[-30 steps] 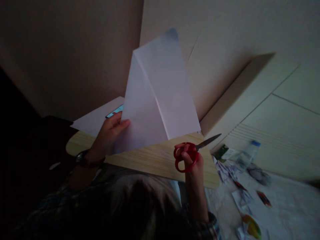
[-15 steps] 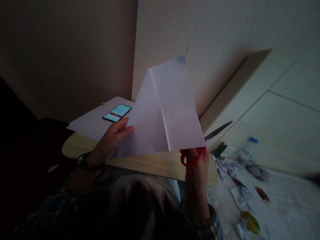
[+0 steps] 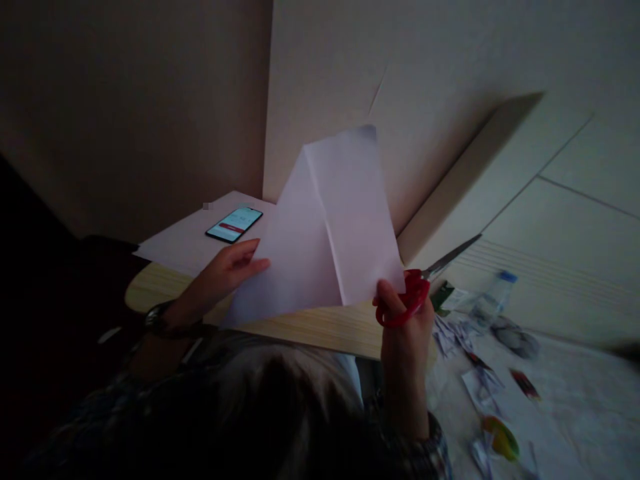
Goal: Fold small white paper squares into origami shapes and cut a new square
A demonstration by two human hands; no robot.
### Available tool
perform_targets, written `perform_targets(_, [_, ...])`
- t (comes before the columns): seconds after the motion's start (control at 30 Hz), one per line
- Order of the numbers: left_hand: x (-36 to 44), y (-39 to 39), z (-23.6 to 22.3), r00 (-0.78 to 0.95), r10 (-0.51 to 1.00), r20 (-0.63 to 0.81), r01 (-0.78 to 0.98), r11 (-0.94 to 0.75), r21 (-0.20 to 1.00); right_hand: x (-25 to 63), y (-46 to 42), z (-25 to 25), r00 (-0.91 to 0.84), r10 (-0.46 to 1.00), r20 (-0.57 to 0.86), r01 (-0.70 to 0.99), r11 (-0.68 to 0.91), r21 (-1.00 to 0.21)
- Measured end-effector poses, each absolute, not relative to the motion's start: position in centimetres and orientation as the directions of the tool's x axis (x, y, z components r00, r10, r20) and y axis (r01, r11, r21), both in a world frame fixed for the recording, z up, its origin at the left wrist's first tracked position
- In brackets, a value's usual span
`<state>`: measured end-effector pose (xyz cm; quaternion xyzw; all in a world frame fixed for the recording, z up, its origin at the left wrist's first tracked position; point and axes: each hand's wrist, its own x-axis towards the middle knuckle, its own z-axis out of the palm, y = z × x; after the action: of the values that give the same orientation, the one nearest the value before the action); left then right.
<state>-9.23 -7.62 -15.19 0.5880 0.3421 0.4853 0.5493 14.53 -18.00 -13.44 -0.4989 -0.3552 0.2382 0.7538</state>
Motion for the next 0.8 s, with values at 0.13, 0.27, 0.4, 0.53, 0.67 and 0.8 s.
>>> perform_targets(0.13, [-9.61,-7.39,-15.17,0.383,0.916,0.116,-0.105,-0.082,0.991,14.55,-17.94,-13.41,0.617,0.731,0.29,0.05,0.332,-0.942])
perform_targets(0.27, [-9.49,-7.55,-14.89,0.356,0.93,0.093,-0.15,-0.041,0.988,14.08,-18.21,-13.26,0.554,0.77,0.316,0.105,0.312,-0.944])
perform_targets(0.4, [-9.23,-7.8,-14.42,0.366,0.926,0.092,-0.201,-0.018,0.979,13.86,-18.45,-13.14,0.526,0.786,0.323,0.128,0.303,-0.945])
perform_targets(0.53, [-9.2,-7.99,-14.26,0.348,0.933,0.09,-0.232,-0.007,0.973,14.03,-18.41,-13.11,0.535,0.778,0.329,0.13,0.309,-0.942])
perform_targets(0.67, [-9.3,-8.2,-14.27,0.36,0.931,0.066,-0.24,0.024,0.97,13.96,-18.22,-13.13,0.545,0.775,0.318,0.106,0.313,-0.944])
perform_targets(0.8, [-9.44,-8.02,-14.57,0.339,0.939,0.056,-0.249,0.032,0.968,14.48,-17.94,-13.64,0.527,0.789,0.314,0.102,0.309,-0.946])
